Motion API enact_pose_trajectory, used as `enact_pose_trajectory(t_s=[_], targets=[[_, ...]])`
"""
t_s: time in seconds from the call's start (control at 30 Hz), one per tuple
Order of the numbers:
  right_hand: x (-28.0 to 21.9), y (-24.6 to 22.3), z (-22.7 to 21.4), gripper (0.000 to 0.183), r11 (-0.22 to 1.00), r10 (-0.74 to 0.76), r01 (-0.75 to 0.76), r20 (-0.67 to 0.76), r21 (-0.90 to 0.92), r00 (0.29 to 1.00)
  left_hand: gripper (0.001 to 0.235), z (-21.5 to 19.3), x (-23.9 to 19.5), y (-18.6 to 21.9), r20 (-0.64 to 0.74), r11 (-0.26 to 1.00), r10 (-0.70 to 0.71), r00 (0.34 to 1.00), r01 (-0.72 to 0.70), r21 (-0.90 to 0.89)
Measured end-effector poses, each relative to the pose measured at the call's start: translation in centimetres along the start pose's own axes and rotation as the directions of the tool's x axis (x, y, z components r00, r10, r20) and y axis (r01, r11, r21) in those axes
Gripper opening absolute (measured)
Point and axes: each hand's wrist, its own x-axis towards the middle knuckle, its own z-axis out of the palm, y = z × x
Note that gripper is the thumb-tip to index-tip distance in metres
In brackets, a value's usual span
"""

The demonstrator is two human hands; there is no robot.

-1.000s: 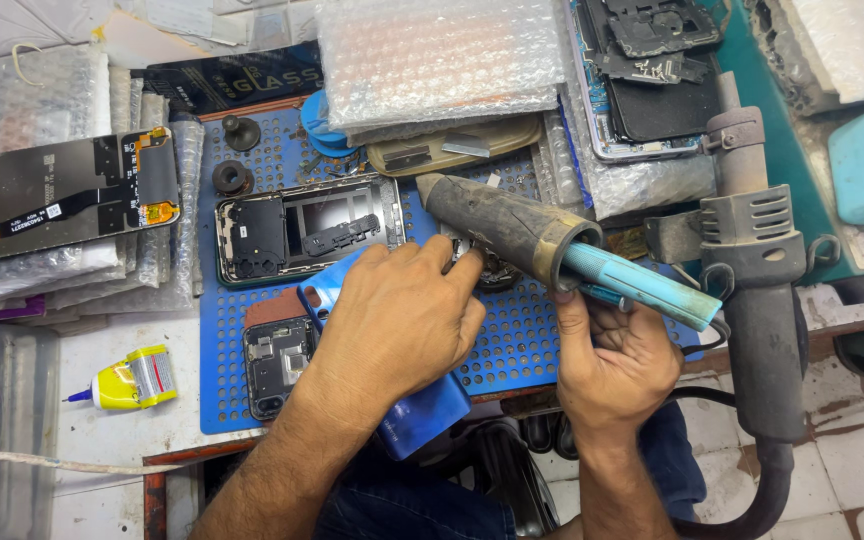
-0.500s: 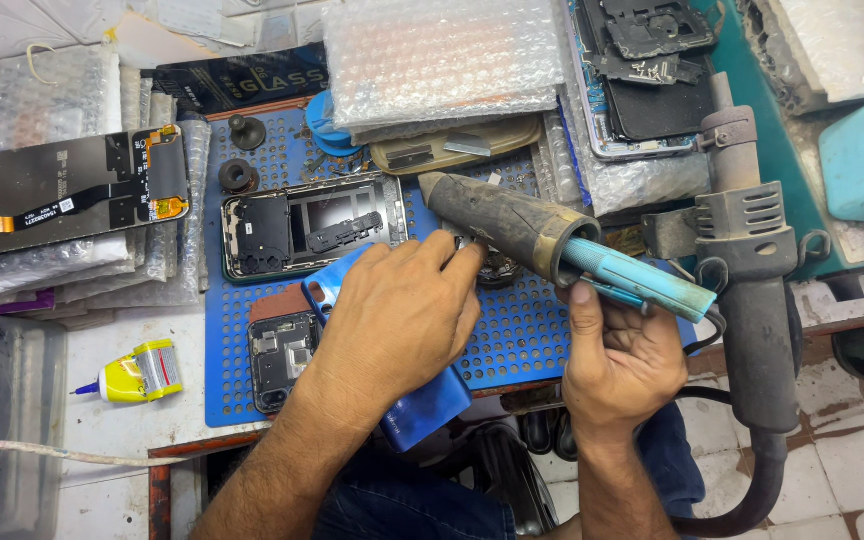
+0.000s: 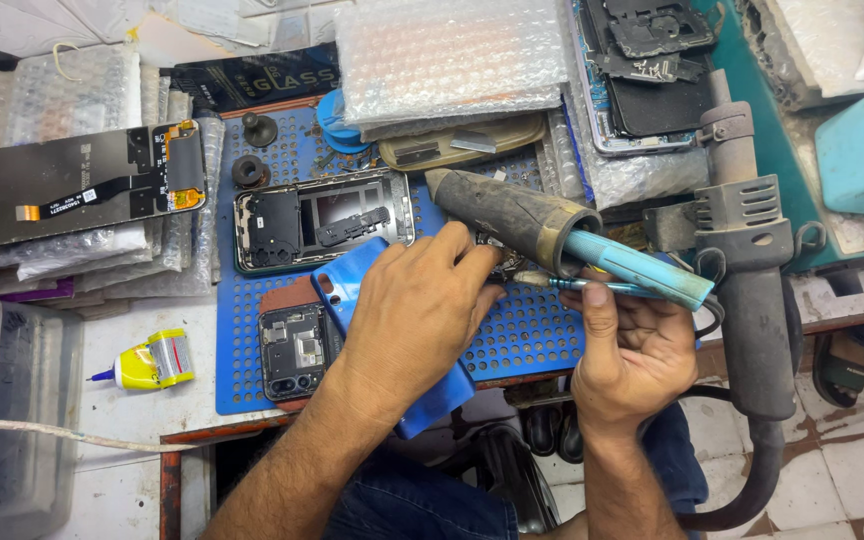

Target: The person applies adhesive to the edges of a smartphone frame, then attaches a new screen assembly. They connect internal ribbon cables, place the motherboard and battery into the frame, and use a heat gun and screwdriver to secure components.

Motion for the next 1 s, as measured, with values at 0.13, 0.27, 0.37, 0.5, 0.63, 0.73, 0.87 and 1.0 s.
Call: enact_pose_trajectory(t_s=[0.13, 0.27, 0.37, 0.5, 0.63, 0.73, 0.87, 1.0], targets=[[-0.04, 0.08, 0.06, 0.031, 1.0, -0.005, 0.005, -0.011, -0.004, 1.0, 0.03, -0.02, -0.02, -0.12, 0.008, 1.0, -0.004, 1.0, 0.004, -0.021], [-0.08, 0.04, 0.02, 0.029, 1.0, 0.004, -0.005, -0.006, -0.017, 1.0, 0.031, -0.14, -0.13, -0.01, 0.062, 0.999, -0.008, 0.998, 0.011, -0.05], [0.01, -0.02, 0.04, 0.029, 1.0, 0.018, -0.018, -0.011, -0.006, 1.0, 0.032, -0.3, -0.06, 0.12, 0.071, 0.999, -0.004, 0.997, 0.007, -0.049], [0.06, -0.06, 0.01, 0.027, 0.998, 0.052, -0.052, -0.011, 0.021, 0.999, 0.032, -0.43, -0.07, 0.17, 0.077, 0.999, 0.007, 0.997, -0.004, -0.046], [0.11, -0.04, -0.06, 0.027, 0.997, 0.064, -0.064, 0.001, 0.045, 0.998, 0.032, -0.5, -0.19, 0.16, 0.076, 0.999, 0.025, 0.997, -0.022, -0.04], [0.15, -0.01, -0.1, 0.027, 0.997, 0.066, -0.066, -0.001, 0.046, 0.998, 0.031, -0.51, -0.26, 0.11, 0.086, 1.0, 0.012, 0.996, -0.01, -0.028], [0.17, 0.05, -0.17, 0.026, 0.994, 0.075, -0.075, 0.003, 0.077, 0.997, 0.027, -0.49, -0.39, 0.0, 0.093, 0.999, 0.026, 0.995, -0.022, -0.042], [0.17, 0.08, -0.22, 0.026, 0.996, 0.065, -0.066, 0.014, 0.063, 0.998, 0.028, -0.37, -0.38, 0.08, 0.087, 0.996, 0.027, 0.996, -0.019, -0.082]])
